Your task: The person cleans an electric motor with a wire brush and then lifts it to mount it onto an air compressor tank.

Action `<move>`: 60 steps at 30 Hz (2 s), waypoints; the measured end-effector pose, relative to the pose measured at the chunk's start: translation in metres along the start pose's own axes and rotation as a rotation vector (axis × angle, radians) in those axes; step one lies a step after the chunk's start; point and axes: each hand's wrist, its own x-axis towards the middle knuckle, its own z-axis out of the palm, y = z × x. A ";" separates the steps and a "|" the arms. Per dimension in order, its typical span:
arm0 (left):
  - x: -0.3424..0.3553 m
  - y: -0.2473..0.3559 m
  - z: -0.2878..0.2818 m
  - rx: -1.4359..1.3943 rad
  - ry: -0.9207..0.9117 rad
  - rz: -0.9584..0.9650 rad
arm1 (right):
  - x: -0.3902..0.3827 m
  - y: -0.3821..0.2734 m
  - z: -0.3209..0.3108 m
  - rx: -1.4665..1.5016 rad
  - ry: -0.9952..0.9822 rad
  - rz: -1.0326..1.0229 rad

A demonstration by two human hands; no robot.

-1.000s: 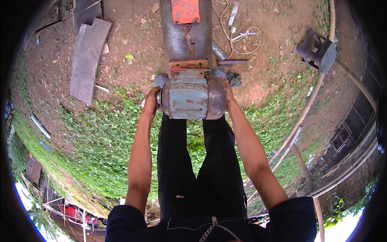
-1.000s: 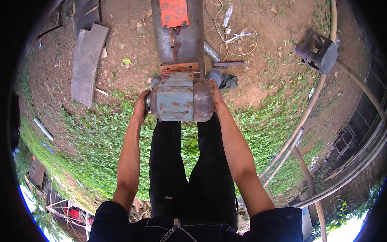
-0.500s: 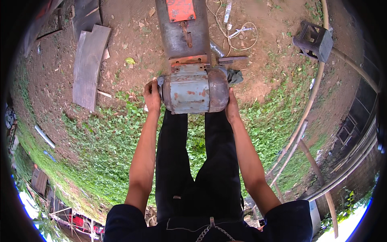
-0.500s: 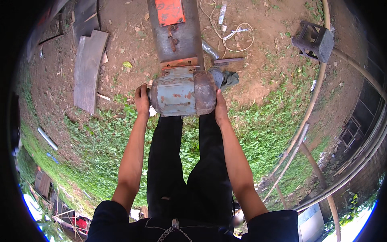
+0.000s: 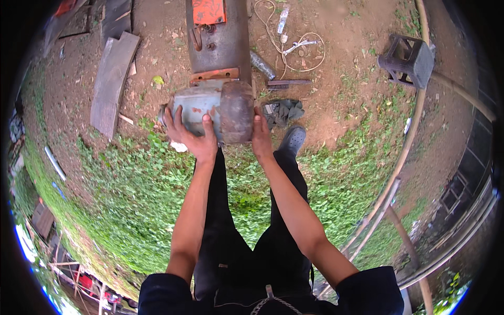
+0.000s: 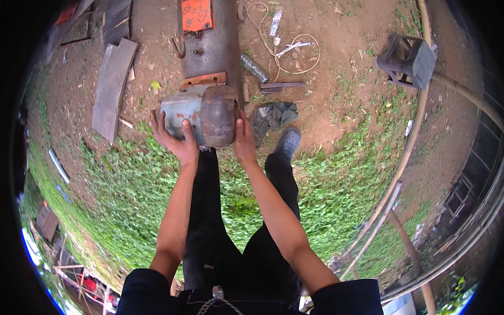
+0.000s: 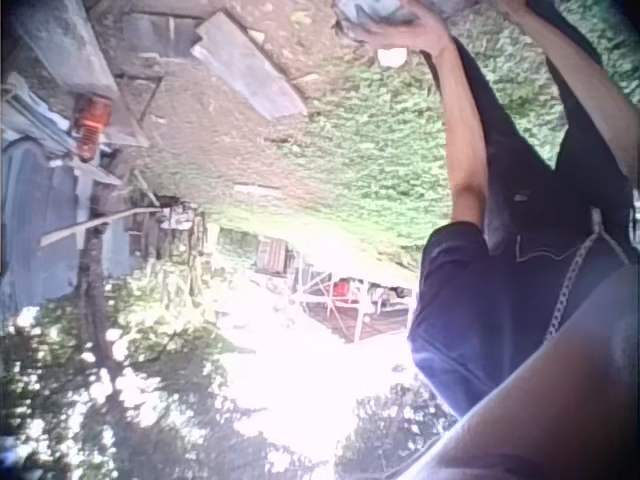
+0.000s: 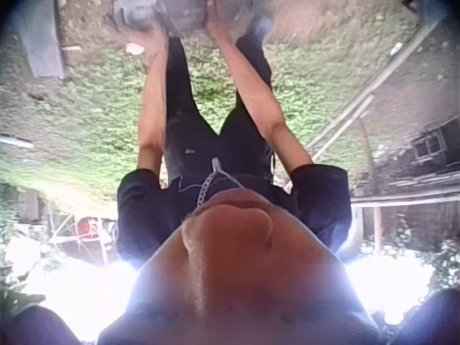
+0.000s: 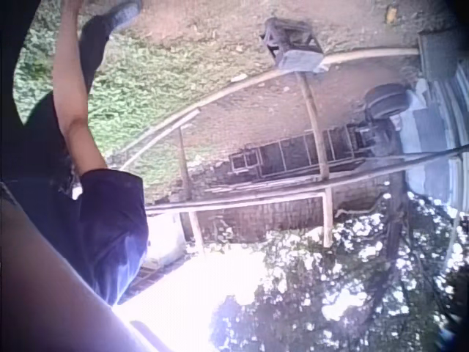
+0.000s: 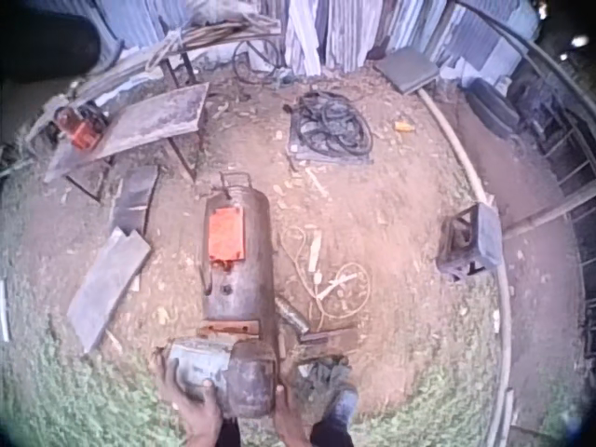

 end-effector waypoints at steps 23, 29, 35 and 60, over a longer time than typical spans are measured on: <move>-0.043 0.039 0.056 0.172 0.197 -0.086 | 0.029 -0.022 -0.152 -0.663 -0.129 -0.049; -0.037 0.052 0.052 0.220 0.264 -0.119 | 0.100 -0.045 -0.092 -0.983 -0.333 -0.492; -0.045 0.051 0.057 0.134 0.465 -0.293 | 0.171 -0.088 -0.036 -1.200 -0.760 -0.699; -0.076 0.032 0.078 -0.051 0.736 -0.346 | 0.286 -0.040 0.051 -1.137 -1.458 -1.482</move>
